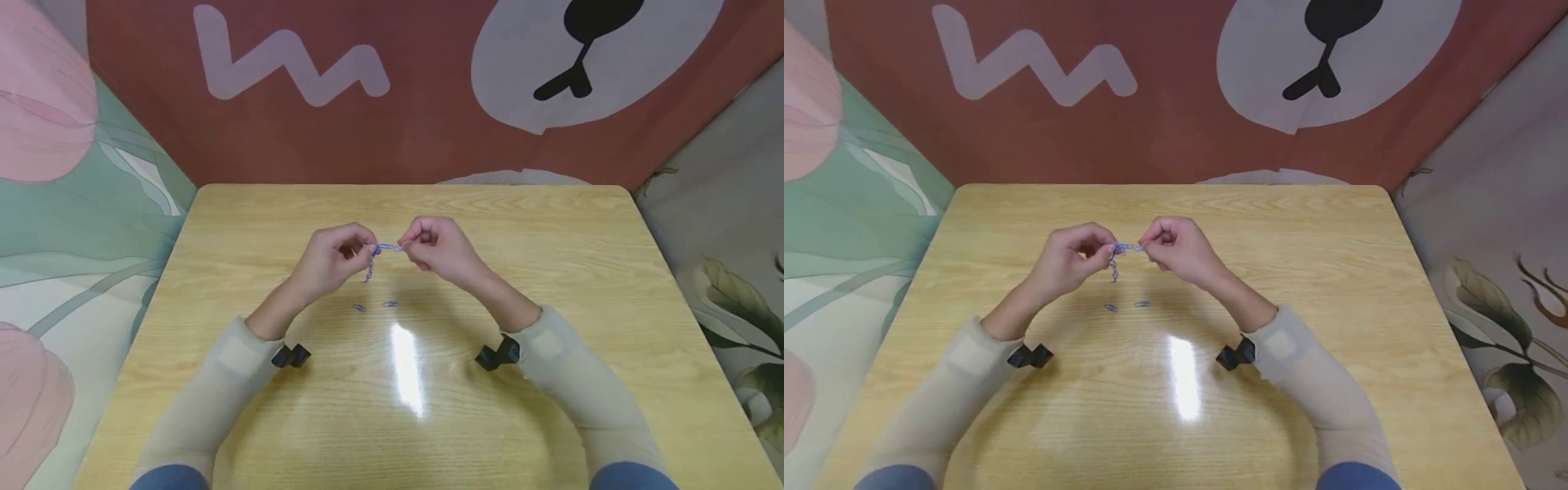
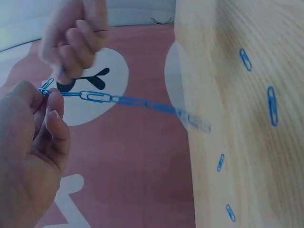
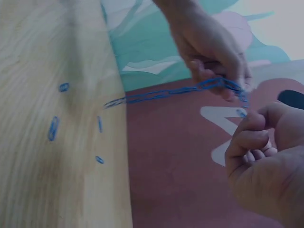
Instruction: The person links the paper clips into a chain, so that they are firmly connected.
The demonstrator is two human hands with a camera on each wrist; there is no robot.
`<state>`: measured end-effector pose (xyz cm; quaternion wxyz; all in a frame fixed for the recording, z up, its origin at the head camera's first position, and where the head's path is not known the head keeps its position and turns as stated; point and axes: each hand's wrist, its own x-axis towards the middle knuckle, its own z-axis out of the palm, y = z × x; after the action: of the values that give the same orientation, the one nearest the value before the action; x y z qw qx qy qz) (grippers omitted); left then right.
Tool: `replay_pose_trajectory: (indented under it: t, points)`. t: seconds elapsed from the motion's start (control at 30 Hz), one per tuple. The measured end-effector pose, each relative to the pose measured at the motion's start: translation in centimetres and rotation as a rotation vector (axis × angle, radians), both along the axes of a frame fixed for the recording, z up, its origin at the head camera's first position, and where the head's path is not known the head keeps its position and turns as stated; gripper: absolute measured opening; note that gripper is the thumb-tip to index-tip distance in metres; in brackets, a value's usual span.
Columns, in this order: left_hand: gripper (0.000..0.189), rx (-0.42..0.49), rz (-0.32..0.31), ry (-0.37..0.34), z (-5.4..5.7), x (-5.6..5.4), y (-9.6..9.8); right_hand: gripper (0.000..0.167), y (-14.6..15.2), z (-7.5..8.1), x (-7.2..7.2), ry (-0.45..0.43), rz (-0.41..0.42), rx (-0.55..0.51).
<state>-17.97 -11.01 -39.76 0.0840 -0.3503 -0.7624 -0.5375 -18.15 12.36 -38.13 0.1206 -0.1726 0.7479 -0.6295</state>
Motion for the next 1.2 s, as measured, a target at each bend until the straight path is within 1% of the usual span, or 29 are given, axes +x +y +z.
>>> replay_pose_trajectory:
  t: [0.1,0.17,0.27,0.4,0.6,0.73,0.93,1.07,1.2]
  points:
    - [0.01,-0.012,0.001,-0.028,-0.1,-0.1,0.0,0.008,0.2,0.2,0.0,0.019,0.0,-0.07]
    - [0.011,-0.014,0.0,-0.036,-0.2,0.0,0.0,0.008,0.1,0.2,0.0,0.023,0.02,-0.099]
    - [0.011,-0.021,-0.007,-0.031,-0.3,0.0,0.2,0.007,-0.2,0.2,0.1,0.008,0.035,-0.106]
    - [0.011,-0.032,-0.019,-0.012,-0.3,0.0,0.4,0.007,-0.6,0.1,0.3,-0.011,0.033,-0.114]
    - [0.011,-0.03,-0.027,0.003,-0.4,0.0,0.4,0.006,-0.8,0.0,0.3,-0.007,0.041,-0.13]
    - [0.011,-0.042,-0.033,0.04,-0.5,-0.1,0.6,0.008,-0.7,0.1,0.3,-0.002,0.033,-0.088]
    - [0.012,-0.067,-0.043,0.108,-0.7,-0.1,0.7,0.012,-0.7,0.5,0.3,0.009,0.005,0.026]
    - [0.012,-0.094,-0.055,0.136,-0.7,-0.2,0.8,0.012,-0.7,0.7,0.3,0.013,-0.02,0.092]
    - [0.012,-0.127,-0.057,0.148,-0.8,-0.2,0.9,0.01,-1.0,0.9,0.4,0.043,-0.041,0.146]
